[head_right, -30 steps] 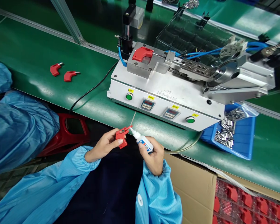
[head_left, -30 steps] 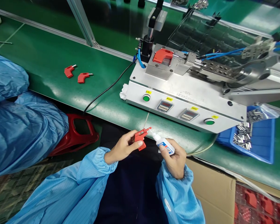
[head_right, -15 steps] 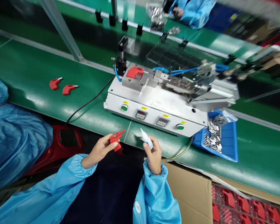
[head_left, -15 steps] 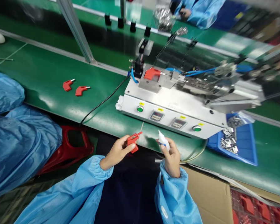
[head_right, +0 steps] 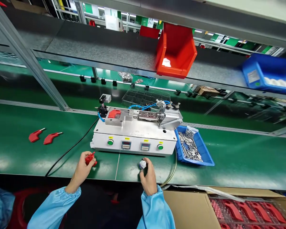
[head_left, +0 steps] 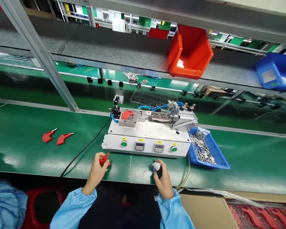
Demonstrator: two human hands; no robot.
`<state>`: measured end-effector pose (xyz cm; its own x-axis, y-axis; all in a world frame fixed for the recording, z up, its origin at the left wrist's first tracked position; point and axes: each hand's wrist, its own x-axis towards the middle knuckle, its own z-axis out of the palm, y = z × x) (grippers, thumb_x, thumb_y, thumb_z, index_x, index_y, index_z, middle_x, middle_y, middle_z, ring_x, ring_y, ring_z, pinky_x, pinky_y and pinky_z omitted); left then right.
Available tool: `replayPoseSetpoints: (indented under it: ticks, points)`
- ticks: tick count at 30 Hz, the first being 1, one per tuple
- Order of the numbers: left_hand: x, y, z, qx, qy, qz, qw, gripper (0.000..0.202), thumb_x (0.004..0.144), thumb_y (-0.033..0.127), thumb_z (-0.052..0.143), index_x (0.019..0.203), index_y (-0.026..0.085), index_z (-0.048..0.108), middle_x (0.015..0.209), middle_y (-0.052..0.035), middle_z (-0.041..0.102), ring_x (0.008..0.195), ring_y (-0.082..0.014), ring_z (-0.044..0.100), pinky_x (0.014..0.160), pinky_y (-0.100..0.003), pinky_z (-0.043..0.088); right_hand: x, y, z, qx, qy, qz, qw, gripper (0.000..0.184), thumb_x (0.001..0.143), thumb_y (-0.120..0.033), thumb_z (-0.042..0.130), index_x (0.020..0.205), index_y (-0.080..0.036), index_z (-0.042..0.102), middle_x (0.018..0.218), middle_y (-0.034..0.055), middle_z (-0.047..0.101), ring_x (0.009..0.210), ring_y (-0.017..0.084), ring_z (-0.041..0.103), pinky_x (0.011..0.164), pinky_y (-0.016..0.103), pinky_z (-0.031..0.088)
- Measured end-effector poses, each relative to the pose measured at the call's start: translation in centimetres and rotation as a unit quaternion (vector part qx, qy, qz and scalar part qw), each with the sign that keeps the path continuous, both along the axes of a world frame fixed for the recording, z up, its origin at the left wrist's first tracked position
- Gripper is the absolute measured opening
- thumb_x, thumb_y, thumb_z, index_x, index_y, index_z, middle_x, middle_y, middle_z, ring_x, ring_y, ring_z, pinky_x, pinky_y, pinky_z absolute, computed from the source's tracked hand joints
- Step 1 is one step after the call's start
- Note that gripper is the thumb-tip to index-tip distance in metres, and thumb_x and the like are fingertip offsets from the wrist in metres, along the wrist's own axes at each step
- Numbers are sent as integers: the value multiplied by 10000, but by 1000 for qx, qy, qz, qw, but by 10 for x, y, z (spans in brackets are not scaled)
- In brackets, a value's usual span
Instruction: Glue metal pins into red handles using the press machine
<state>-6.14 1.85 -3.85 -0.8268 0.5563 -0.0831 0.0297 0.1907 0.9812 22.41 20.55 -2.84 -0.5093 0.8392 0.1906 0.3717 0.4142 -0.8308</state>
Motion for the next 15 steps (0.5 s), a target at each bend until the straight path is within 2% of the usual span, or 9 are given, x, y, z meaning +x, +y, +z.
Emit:
replayPoseSetpoints:
  ticks: [2, 4, 7, 11, 13, 15]
  points:
    - [-6, -6, -9, -4, 29, 14, 999, 399, 827, 465, 651, 1116, 230, 508, 905, -8, 649, 738, -200, 695, 695, -348, 576, 8, 5, 7, 9, 17, -34, 999, 471, 846, -262, 565, 1310, -238, 642, 1273, 111, 737, 1215, 287, 701, 1106, 504, 552]
    - [-10, -10, -16, -1, 51, 35, 998, 434, 834, 470, 649, 1158, 222, 501, 942, -31, 662, 747, -209, 704, 724, -377, 592, 11, 12, 23, 23, 44, -79, 996, 371, 873, -285, 553, 1214, -231, 688, 1186, 118, 758, 1116, 290, 732, 1008, 489, 606]
    - [-11, -8, -23, -2, 87, 42, 995, 447, 846, 484, 632, 1177, 220, 490, 947, -45, 667, 758, -224, 703, 743, -400, 595, 2, 25, 63, 76, 85, -100, 988, 245, 932, -315, 555, 1097, -229, 715, 1065, 111, 769, 964, 270, 744, 904, 443, 632]
    - [-5, -4, -29, -53, 176, 19, 983, 435, 887, 517, 568, 1194, 215, 509, 1012, -93, 690, 893, -289, 711, 821, -459, 578, -37, 41, 126, 159, 101, 1, 982, 167, 955, -278, 576, 1030, -238, 720, 976, 77, 758, 907, 237, 722, 862, 388, 620]
    - [-2, -7, -30, -83, 205, 13, 975, 463, 908, 553, 536, 1216, 208, 526, 1073, -120, 693, 918, -304, 701, 830, -470, 567, -58, 49, 147, 180, 106, 54, 976, 148, 941, -241, 574, 1000, -235, 709, 967, 70, 751, 902, 221, 713, 824, 361, 616]
    - [-1, -12, -29, -118, 204, 9, 972, 511, 917, 597, 513, 1242, 204, 543, 1115, -131, 693, 879, -296, 685, 808, -465, 559, -71, 58, 157, 193, 115, 69, 972, 146, 924, -212, 561, 973, -232, 696, 962, 62, 744, 877, 202, 703, 798, 341, 608]
